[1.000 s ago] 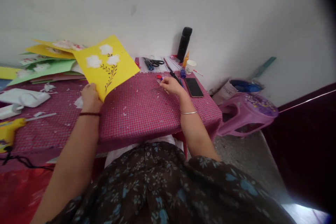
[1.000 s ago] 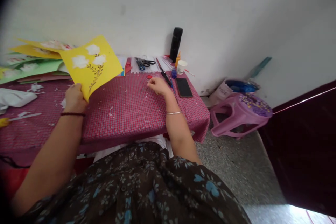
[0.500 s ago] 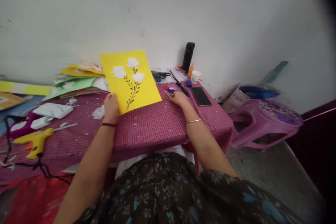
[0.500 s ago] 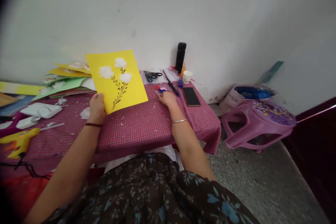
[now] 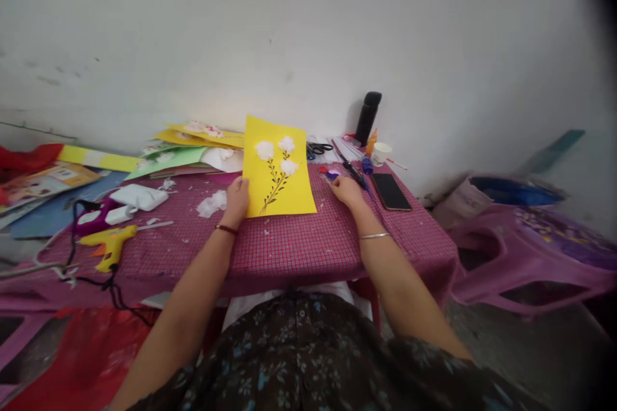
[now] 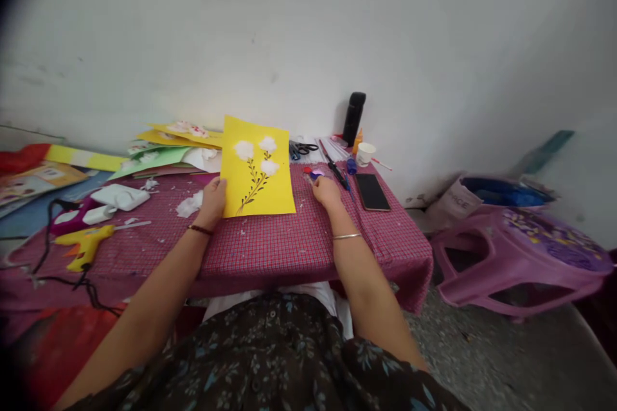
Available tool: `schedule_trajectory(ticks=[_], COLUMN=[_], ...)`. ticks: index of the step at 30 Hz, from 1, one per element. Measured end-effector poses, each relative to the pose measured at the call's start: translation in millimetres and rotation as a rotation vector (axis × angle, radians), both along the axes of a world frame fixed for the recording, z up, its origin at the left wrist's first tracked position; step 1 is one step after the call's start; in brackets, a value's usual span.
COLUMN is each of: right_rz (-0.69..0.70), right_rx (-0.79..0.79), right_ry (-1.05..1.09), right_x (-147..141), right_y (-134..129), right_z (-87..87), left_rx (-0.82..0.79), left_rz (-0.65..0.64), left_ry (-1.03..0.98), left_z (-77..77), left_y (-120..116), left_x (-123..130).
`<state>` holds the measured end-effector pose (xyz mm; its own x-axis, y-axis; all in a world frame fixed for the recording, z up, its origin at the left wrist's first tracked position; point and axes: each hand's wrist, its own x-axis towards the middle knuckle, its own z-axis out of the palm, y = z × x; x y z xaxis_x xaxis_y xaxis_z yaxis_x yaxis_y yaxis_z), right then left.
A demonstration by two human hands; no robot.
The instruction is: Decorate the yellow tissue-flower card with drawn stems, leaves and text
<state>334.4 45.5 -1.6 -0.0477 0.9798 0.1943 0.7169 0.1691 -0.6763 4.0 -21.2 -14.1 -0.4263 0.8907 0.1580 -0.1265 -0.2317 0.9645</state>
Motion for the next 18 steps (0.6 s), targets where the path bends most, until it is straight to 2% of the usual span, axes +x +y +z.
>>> schedule_trajectory(ticks=[4,11,18], right_rz=[0.047,0.276,0.471], right_rx=[-0.001,-0.260,-0.465], right_ry=[0.219,0.611,0.727], right_x=[-9,-36,-47], right_y=[-2,-27,-39], right_z=[4.2,11.5,14.3], left_rx=[-0.043,-0.075,-0.072], left_rz=[0.056,0.091,0.122], left_ry=[0.003,-0.071,-0.125], left_z=[2.1,8.3,10.1], left_y=[-2,-5,-5], left_x=[3,5,6])
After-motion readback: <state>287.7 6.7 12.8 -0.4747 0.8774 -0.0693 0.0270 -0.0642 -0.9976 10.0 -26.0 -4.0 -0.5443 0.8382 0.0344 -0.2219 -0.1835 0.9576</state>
